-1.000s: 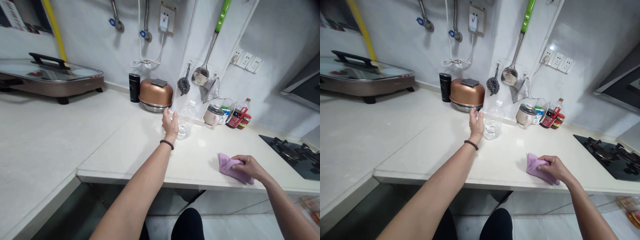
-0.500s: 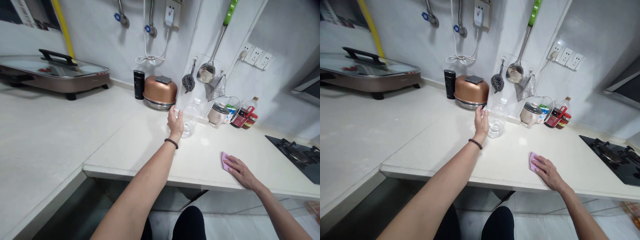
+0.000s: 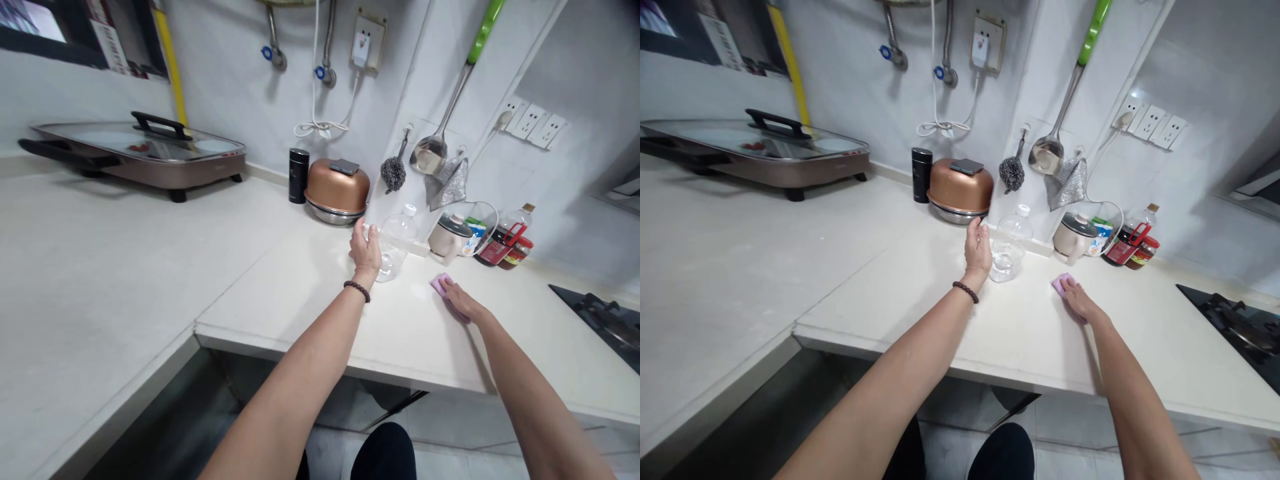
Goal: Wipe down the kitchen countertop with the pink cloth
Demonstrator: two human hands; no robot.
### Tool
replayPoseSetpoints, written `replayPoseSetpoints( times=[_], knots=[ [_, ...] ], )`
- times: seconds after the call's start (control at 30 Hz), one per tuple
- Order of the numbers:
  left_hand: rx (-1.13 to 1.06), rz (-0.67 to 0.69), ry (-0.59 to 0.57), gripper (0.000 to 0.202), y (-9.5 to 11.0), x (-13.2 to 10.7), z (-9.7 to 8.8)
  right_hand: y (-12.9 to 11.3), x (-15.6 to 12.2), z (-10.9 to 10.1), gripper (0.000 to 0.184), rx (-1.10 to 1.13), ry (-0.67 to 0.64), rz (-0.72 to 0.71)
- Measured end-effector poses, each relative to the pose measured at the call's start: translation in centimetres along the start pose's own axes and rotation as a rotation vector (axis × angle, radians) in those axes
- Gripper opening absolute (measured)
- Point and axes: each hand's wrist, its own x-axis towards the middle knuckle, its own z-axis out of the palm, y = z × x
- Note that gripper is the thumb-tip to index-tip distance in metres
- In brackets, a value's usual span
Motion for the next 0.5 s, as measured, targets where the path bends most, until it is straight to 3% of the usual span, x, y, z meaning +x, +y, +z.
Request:
replayPoseSetpoints(
  times=[0.13,0.23,0.4,0.5],
  knots=[
    [0.000,-0.009,0.001,0.043,-0.1,0.0,0.0,1.7,-0.8,-1.7,0.067,0.077,-0.116,-0.043],
    [0.016,-0.019,-0.004,0.045,-0.3,0.1,0.1,2.6,-1.6,-1.0,0.058,0.070,0.055,-0.152],
    [0.023,-0.030,0.023,0.046,-0.4,0.1,0.1,2.1,-2.6,2.3,0.046,-0.006,0.420,-0.262],
    [0.035,-0.042,0.010,0.046,-0.2,0.0,0.0,1.1,-4.3,4.2,0.050,0.052,0.502,-0.328]
  ],
)
